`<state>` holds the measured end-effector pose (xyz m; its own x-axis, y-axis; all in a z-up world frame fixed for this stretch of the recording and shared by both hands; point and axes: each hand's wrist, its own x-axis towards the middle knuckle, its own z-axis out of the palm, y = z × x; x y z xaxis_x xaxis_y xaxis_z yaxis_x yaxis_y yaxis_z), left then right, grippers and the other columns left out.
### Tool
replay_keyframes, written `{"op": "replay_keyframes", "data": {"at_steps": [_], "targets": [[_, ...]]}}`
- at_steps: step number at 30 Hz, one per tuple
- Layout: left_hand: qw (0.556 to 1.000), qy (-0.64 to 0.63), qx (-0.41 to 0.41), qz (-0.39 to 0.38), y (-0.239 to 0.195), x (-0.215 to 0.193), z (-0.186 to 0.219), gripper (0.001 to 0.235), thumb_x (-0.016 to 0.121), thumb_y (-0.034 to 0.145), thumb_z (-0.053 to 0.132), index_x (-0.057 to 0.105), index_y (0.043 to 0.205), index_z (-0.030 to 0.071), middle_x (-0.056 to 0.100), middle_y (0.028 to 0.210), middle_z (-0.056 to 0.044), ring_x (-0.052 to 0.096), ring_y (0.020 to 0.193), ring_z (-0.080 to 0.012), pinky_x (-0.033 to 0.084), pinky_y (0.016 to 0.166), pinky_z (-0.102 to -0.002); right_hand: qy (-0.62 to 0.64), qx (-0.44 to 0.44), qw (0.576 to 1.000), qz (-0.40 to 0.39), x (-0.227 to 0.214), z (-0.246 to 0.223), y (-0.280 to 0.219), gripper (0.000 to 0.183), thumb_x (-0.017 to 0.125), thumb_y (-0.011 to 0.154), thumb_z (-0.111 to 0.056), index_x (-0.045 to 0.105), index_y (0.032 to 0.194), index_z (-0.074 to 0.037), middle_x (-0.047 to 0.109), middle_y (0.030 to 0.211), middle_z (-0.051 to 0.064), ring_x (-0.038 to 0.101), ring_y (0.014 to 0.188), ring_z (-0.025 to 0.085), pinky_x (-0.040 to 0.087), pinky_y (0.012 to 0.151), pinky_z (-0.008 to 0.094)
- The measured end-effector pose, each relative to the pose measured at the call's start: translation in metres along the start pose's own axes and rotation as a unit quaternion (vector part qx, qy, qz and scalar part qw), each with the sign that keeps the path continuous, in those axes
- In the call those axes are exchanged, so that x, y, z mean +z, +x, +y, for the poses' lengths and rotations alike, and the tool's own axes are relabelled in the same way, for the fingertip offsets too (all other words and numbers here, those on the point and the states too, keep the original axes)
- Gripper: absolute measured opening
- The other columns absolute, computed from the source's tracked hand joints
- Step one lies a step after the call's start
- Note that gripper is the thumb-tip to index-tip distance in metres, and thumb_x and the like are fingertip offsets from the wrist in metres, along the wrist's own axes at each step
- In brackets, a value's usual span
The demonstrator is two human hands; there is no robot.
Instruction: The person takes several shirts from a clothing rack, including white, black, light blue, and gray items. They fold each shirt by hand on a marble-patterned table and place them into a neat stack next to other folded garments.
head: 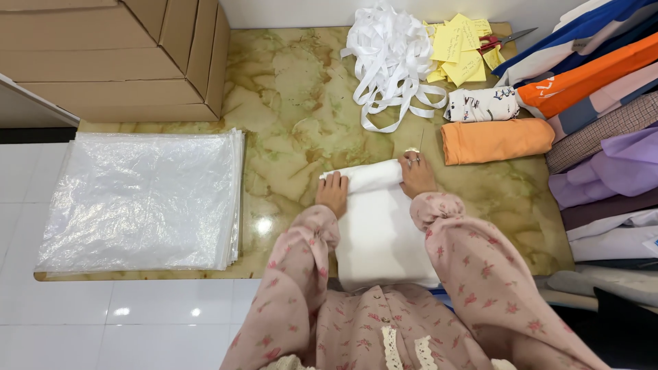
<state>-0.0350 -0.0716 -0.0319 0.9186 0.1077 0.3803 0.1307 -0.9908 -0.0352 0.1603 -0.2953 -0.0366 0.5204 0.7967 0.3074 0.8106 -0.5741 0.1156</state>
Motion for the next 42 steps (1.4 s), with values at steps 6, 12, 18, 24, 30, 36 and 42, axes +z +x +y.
{"op": "replay_keyframes", "data": {"at_steps": [6,12,18,24,30,36,42], "targets": [[0.994,-0.102,-0.033,-0.001,-0.014,-0.014,-0.002,0.054,0.084,0.071,0.029,0.054,0.111,0.008,0.048,0.107,-0.01,0.053,0.095,-0.03,0.042,0.08,-0.042,0.033,-0.069,0.99,0.12,0.026,0.014,-0.019,0.063,0.064,0.073,-0.004,0.045,0.133,-0.003,0.044,0.145,0.022,0.044,0.136,0.044,0.042,0.115,0.047],[0.983,-0.041,-0.054,-0.17,0.017,-0.028,-0.013,0.082,0.09,0.067,0.032,0.038,0.128,0.014,0.038,0.123,-0.01,0.051,0.106,-0.0297,0.037,0.084,-0.039,0.256,0.298,0.904,-0.165,-0.065,-0.004,-0.006,0.083,0.078,0.08,-0.022,0.03,0.148,-0.025,0.05,0.139,0.012,0.058,0.124,0.041,0.048,0.11,0.054],[0.955,-0.104,-0.026,-0.276,0.022,-0.039,0.013,0.073,0.085,0.075,0.045,0.034,0.116,0.012,0.041,0.125,-0.012,0.062,0.112,-0.0357,0.05,0.096,-0.047,0.467,0.517,0.717,-0.025,0.011,0.005,-0.052,0.06,0.084,0.069,-0.015,0.057,0.121,-0.022,0.071,0.109,0.002,0.071,0.101,0.022,0.06,0.085,0.033],[0.913,-0.161,-0.056,-0.371,0.041,0.036,-0.016,0.086,0.091,0.074,0.035,0.04,0.137,0.005,0.043,0.131,-0.021,0.068,0.109,-0.0457,0.058,0.085,-0.06,0.674,0.357,0.647,0.016,-0.004,0.01,-0.069,0.103,0.085,0.059,0.006,0.035,0.15,0.0,0.047,0.138,0.026,0.046,0.125,0.043,0.04,0.109,0.053],[0.9,-0.155,-0.026,-0.406,0.068,0.052,-0.026,0.039,0.087,0.073,0.013,0.072,0.107,0.0,0.071,0.107,-0.028,0.072,0.102,-0.0459,0.06,0.081,-0.055,0.473,0.163,0.863,-0.074,-0.065,0.032,-0.036,0.124,0.099,0.053,-0.045,0.039,0.158,-0.014,0.042,0.15,0.025,0.038,0.143,0.043,0.026,0.122,0.051],[0.969,-0.039,-0.052,-0.238,0.037,0.006,-0.002,0.087,0.088,0.054,-0.002,0.033,0.12,0.013,0.045,0.124,-0.016,0.039,0.128,-0.0379,0.031,0.107,-0.054,0.229,0.044,0.927,-0.295,-0.088,0.05,0.018,0.094,0.082,0.073,-0.042,0.039,0.156,-0.032,0.038,0.163,-0.003,0.028,0.153,0.027,0.02,0.118,0.062],[0.97,0.096,-0.011,0.222,0.04,0.062,-0.006,0.014,0.06,0.083,0.007,0.048,0.081,0.015,0.047,0.084,-0.007,0.054,0.075,-0.0258,0.039,0.06,-0.036,0.068,0.014,0.947,-0.314,-0.035,0.031,0.014,0.093,0.088,0.063,-0.039,0.044,0.145,-0.04,0.055,0.146,-0.004,0.053,0.135,0.026,0.036,0.108,0.057]]}}
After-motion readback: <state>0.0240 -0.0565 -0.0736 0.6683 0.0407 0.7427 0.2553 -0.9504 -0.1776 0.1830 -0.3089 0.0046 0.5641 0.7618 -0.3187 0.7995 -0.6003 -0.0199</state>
